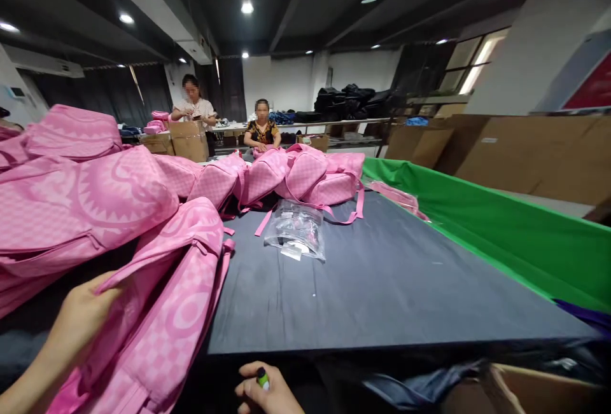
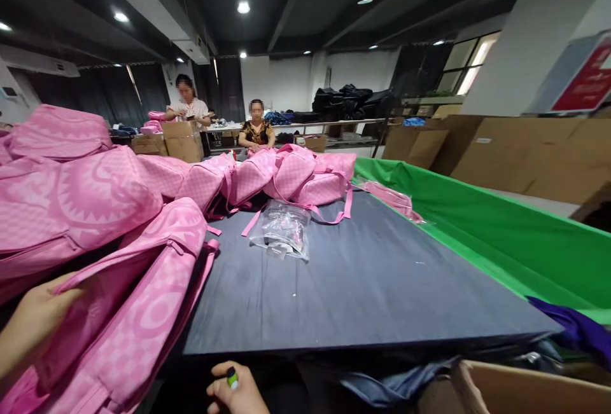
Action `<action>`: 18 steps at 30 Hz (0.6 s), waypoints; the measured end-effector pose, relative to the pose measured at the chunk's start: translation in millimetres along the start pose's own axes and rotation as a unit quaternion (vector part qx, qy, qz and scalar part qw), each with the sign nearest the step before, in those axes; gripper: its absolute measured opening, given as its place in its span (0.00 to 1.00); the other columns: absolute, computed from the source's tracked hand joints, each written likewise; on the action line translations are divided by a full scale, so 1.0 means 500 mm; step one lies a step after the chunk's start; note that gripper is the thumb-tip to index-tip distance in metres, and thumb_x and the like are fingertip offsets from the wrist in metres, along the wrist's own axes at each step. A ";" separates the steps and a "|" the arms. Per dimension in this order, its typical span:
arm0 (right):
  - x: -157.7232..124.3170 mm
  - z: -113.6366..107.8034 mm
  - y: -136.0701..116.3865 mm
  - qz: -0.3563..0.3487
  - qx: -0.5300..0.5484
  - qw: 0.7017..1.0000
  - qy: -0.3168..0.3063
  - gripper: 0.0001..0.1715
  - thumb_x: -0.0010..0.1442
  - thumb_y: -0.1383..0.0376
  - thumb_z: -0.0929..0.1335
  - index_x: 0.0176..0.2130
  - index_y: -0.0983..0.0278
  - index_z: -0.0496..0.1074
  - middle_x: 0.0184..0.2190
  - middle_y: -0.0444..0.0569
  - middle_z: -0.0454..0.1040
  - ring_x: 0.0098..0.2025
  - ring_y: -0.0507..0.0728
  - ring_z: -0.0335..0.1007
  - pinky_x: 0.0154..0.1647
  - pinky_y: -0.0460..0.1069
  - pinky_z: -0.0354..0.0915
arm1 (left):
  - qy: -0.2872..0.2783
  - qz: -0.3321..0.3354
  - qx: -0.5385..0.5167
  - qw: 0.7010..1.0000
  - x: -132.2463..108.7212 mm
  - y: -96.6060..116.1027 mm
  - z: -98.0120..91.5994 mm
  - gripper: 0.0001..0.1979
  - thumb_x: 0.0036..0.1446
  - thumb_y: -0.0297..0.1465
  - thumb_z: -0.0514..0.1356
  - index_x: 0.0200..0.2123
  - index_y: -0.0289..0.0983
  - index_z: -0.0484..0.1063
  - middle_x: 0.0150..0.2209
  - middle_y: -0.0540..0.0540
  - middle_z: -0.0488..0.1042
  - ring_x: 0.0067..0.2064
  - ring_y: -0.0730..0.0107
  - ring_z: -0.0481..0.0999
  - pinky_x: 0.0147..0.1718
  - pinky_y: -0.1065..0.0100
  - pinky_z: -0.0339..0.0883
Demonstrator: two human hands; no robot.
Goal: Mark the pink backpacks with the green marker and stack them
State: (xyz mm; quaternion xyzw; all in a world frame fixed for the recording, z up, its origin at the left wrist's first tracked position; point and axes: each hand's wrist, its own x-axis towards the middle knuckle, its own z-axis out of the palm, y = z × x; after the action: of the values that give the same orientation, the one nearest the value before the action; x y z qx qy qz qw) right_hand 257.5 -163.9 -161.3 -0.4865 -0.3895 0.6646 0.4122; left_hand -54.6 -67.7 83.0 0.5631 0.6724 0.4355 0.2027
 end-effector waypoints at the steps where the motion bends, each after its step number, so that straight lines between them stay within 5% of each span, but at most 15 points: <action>1: 0.013 0.021 0.007 0.002 0.017 1.000 -0.002 0.30 0.42 0.44 0.72 0.42 0.52 0.69 0.34 0.42 0.81 0.33 0.60 0.81 0.33 0.50 0.69 | -0.018 -0.008 -0.011 1.000 -0.009 0.002 0.009 0.19 0.43 0.36 0.58 0.39 0.40 0.80 0.37 0.52 0.84 0.43 0.54 0.80 0.44 0.62 0.71; 5: 0.052 0.081 -0.015 0.005 0.143 0.990 -0.002 0.39 0.39 0.43 0.76 0.48 0.51 0.69 0.39 0.44 0.80 0.37 0.59 0.79 0.17 0.42 0.53 | -0.124 0.072 -0.016 0.990 -0.074 0.039 0.061 0.17 0.47 0.38 0.57 0.36 0.37 0.80 0.35 0.49 0.82 0.41 0.57 0.79 0.42 0.68 0.70; 8: 0.078 0.120 -0.046 0.019 0.267 0.963 -0.025 0.30 0.35 0.53 0.79 0.38 0.54 0.70 0.23 0.37 0.70 0.22 0.50 0.66 0.14 0.40 0.47 | -0.207 0.100 0.011 0.973 -0.123 0.060 0.081 0.17 0.49 0.31 0.53 0.37 0.38 0.80 0.32 0.51 0.81 0.35 0.63 0.78 0.38 0.72 0.69; 11: 0.081 0.147 -0.066 0.031 0.304 0.952 -0.037 0.22 0.37 0.57 0.77 0.32 0.56 0.68 0.17 0.34 0.60 0.18 0.46 0.51 0.14 0.39 0.46 | -0.259 0.107 0.014 0.960 -0.154 0.058 0.070 0.19 0.50 0.27 0.52 0.41 0.41 0.80 0.37 0.53 0.81 0.40 0.65 0.78 0.41 0.74 0.68; 15: 0.035 0.136 -0.118 0.006 0.323 0.946 -0.029 0.22 0.39 0.57 0.78 0.27 0.61 0.66 0.19 0.35 0.60 0.18 0.44 0.49 0.15 0.39 0.47 | -0.296 0.129 0.001 0.947 -0.181 0.078 0.051 0.13 0.54 0.27 0.53 0.35 0.40 0.78 0.33 0.53 0.78 0.36 0.69 0.76 0.35 0.76 0.65; 18: -0.035 0.084 -0.192 -0.062 0.280 0.958 -0.010 0.22 0.44 0.54 0.79 0.31 0.63 0.71 0.19 0.35 0.60 0.17 0.42 0.47 0.16 0.39 0.48 | -0.317 0.169 -0.038 0.933 -0.204 0.138 0.064 0.10 0.61 0.31 0.54 0.30 0.37 0.74 0.27 0.52 0.73 0.29 0.74 0.69 0.29 0.76 0.59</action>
State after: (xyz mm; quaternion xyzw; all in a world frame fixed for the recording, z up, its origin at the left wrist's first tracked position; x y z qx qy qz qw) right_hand 236.4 -150.7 -58.3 -0.3199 -0.2213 0.7250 0.5684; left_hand 38.9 -152.4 99.8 0.7689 0.4511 0.2876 0.3501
